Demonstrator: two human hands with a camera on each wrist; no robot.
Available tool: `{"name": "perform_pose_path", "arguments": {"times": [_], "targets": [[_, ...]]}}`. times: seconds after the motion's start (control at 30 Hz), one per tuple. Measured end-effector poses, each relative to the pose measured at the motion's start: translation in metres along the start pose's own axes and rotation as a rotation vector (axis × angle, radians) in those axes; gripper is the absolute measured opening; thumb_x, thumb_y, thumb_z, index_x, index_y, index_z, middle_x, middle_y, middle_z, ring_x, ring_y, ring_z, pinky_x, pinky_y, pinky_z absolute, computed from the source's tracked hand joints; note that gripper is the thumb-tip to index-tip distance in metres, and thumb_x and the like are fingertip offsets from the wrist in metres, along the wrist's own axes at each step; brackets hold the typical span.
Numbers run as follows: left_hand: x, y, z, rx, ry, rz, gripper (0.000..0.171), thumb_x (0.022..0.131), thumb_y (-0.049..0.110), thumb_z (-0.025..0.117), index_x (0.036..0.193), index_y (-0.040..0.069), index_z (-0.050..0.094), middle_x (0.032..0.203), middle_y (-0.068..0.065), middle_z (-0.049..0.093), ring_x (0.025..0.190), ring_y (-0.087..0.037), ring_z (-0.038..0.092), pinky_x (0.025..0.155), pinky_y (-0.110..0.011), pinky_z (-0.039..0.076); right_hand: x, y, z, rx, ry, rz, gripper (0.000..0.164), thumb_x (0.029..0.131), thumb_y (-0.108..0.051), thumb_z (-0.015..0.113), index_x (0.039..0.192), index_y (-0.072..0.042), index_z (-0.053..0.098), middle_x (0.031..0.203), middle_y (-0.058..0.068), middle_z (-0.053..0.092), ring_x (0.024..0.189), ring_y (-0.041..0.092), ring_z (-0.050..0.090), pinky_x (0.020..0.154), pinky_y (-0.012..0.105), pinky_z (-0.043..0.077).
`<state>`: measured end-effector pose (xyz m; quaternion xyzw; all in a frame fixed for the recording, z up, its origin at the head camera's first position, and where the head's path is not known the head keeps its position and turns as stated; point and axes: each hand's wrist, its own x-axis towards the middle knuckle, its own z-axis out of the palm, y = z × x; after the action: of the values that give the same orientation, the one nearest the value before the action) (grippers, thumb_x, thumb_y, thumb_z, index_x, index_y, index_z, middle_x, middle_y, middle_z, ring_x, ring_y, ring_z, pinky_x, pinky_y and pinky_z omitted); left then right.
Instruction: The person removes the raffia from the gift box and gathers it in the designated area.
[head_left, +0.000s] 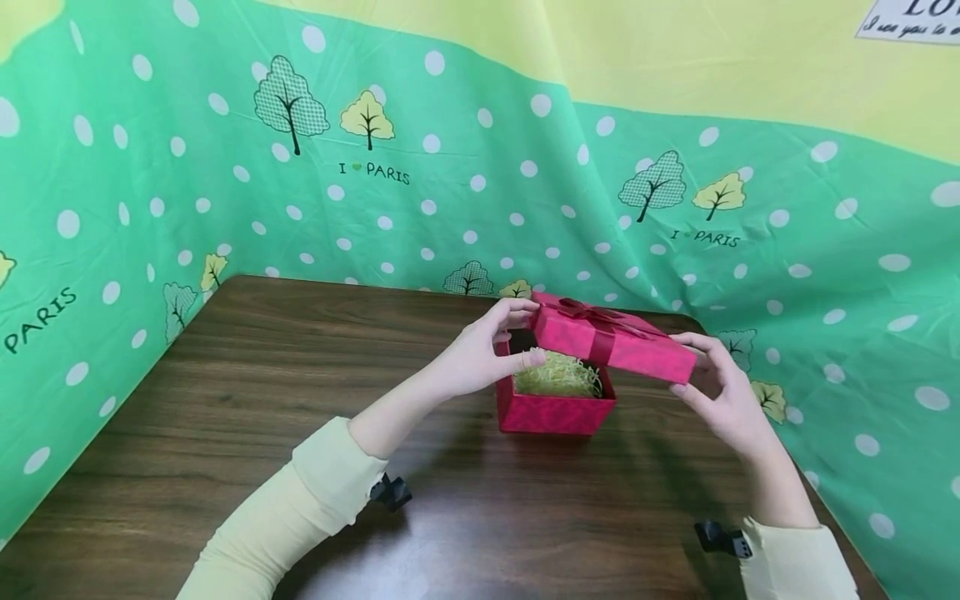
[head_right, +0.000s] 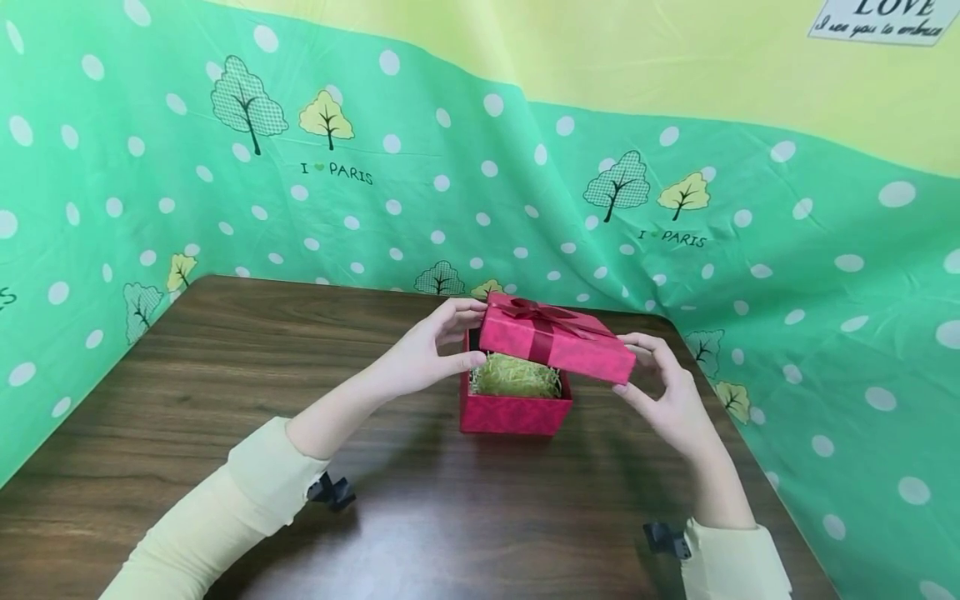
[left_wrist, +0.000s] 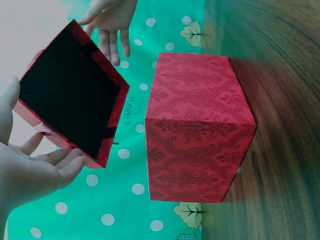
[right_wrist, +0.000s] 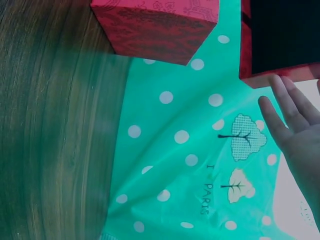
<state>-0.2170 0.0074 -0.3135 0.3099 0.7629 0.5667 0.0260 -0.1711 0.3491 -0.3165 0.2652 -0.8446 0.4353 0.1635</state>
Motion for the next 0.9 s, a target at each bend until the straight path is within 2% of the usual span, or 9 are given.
{"name": "perform_pose_path", "arguments": {"times": [0.07,0.17,0.3,0.43,0.6,0.77,0.9], "targets": [[-0.001,-0.001,0.002,-0.003,-0.003,0.025,0.060,0.083,0.035,0.071,0.135,0.029,0.041,0.134,0.007,0.050,0.125,-0.007,0.046,0.104,-0.037,0.039,-0.001,0.001,0.000,0.050,0.026,-0.022,0.058,0.081,0.017,0.057,0.135,0.005,0.039,0.110,-0.009,0.063,0.089,0.005,0.058,0.072,0.011,0.046],[-0.001,-0.003,0.006,-0.008,0.001,0.066,0.063,0.084,0.031,0.071,0.138,0.030,0.040,0.136,0.006,0.050,0.125,-0.007,0.045,0.104,-0.036,0.039,-0.001,0.002,0.000,0.065,0.097,-0.027,0.054,0.083,0.014,0.056,0.134,0.004,0.042,0.112,-0.008,0.062,0.086,0.007,0.056,0.069,0.012,0.045],[0.000,-0.004,0.012,-0.017,0.028,0.120,0.060,0.087,0.026,0.069,0.140,0.027,0.042,0.136,0.003,0.051,0.125,-0.009,0.047,0.104,-0.032,0.040,-0.002,0.000,0.000,0.000,0.199,-0.005,0.050,0.085,0.010,0.056,0.133,0.002,0.046,0.114,-0.011,0.061,0.081,0.006,0.051,0.062,0.013,0.041],[0.002,-0.002,0.015,-0.031,0.065,0.140,0.055,0.089,0.024,0.066,0.140,0.024,0.042,0.135,-0.001,0.053,0.122,-0.012,0.051,0.102,-0.034,0.042,-0.002,-0.003,0.000,-0.020,0.239,-0.006,0.046,0.087,0.008,0.055,0.132,0.004,0.047,0.114,-0.012,0.061,0.079,0.006,0.050,0.061,0.014,0.040],[0.002,0.000,0.017,-0.093,0.095,0.101,0.049,0.091,0.022,0.063,0.136,0.021,0.043,0.130,-0.005,0.057,0.118,-0.017,0.055,0.100,-0.039,0.044,-0.002,-0.009,0.004,-0.069,0.247,-0.008,0.045,0.088,0.009,0.054,0.133,0.003,0.047,0.114,-0.016,0.061,0.084,0.003,0.053,0.069,0.008,0.043],[0.001,0.006,0.017,-0.171,0.101,0.023,0.043,0.093,0.019,0.060,0.132,0.014,0.043,0.128,-0.011,0.059,0.115,-0.022,0.059,0.093,-0.035,0.049,0.001,-0.020,0.011,-0.053,0.243,-0.015,0.046,0.087,0.014,0.053,0.132,0.007,0.046,0.114,-0.017,0.060,0.098,0.002,0.060,0.084,0.008,0.045],[-0.004,0.021,0.014,-0.194,0.098,-0.017,0.041,0.094,0.017,0.058,0.132,0.010,0.043,0.128,-0.014,0.058,0.114,-0.025,0.059,0.090,-0.033,0.051,0.002,-0.023,0.015,-0.033,0.254,-0.016,0.047,0.085,0.016,0.053,0.131,0.008,0.046,0.111,-0.005,0.064,0.095,0.003,0.063,0.084,0.010,0.047]]}}
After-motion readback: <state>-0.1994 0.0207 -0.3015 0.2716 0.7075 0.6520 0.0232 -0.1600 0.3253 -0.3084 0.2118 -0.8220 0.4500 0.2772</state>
